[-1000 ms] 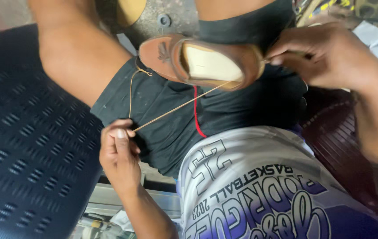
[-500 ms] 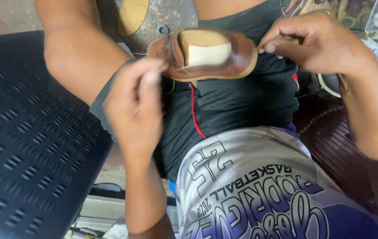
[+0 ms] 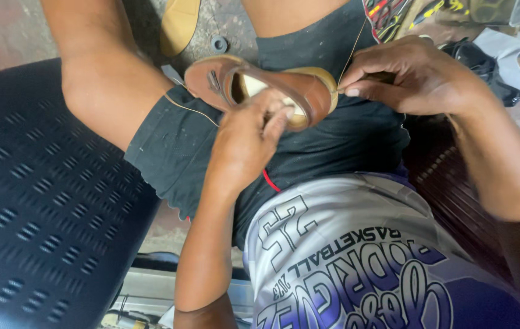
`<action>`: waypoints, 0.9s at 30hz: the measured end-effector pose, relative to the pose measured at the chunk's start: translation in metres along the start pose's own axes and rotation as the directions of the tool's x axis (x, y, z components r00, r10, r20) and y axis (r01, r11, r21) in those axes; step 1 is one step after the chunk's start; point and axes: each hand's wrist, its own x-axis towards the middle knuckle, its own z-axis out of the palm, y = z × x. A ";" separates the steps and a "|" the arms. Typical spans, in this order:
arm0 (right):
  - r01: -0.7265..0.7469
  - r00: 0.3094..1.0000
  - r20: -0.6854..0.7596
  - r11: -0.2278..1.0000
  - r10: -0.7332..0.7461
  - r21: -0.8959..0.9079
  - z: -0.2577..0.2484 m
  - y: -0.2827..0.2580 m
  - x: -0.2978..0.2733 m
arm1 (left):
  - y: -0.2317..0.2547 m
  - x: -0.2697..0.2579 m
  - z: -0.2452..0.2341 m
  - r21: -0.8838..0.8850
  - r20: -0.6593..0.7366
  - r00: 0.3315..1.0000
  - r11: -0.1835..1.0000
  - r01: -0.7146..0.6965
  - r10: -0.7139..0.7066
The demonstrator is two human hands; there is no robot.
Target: The person hand-sews a brown leather shoe using a needle and thread. They repeatedly push the needle through the shoe's sole and upper, pulling the thread tight to secure the stitching.
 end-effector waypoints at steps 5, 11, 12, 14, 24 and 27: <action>0.023 0.998 0.054 0.999 -0.025 0.028 -0.003 -0.001 0.002 | -0.008 0.003 -0.004 -0.034 0.118 0.988 0.994 -0.100 0.103; -0.107 0.994 0.024 0.994 0.108 -0.030 -0.001 -0.002 0.002 | -0.012 -0.006 -0.004 -0.215 0.012 1.000 0.976 -0.016 0.019; -0.099 0.995 0.028 0.994 0.100 -0.040 -0.001 -0.002 0.002 | -0.012 -0.012 -0.002 -0.254 -0.008 0.999 0.967 0.033 -0.036; -0.083 0.996 0.040 0.995 0.086 -0.061 0.000 -0.003 0.003 | -0.015 -0.023 -0.002 -0.589 -0.005 0.998 0.807 0.048 -0.063; 0.090 0.996 -0.009 0.977 -0.094 -0.193 0.020 -0.039 0.012 | -0.040 -0.026 0.007 -0.638 0.023 0.932 0.713 0.293 -0.362; 0.133 0.988 -0.037 0.958 -0.147 -0.254 0.022 -0.045 0.015 | -0.041 -0.020 0.007 -0.594 0.003 0.977 0.786 0.174 -0.214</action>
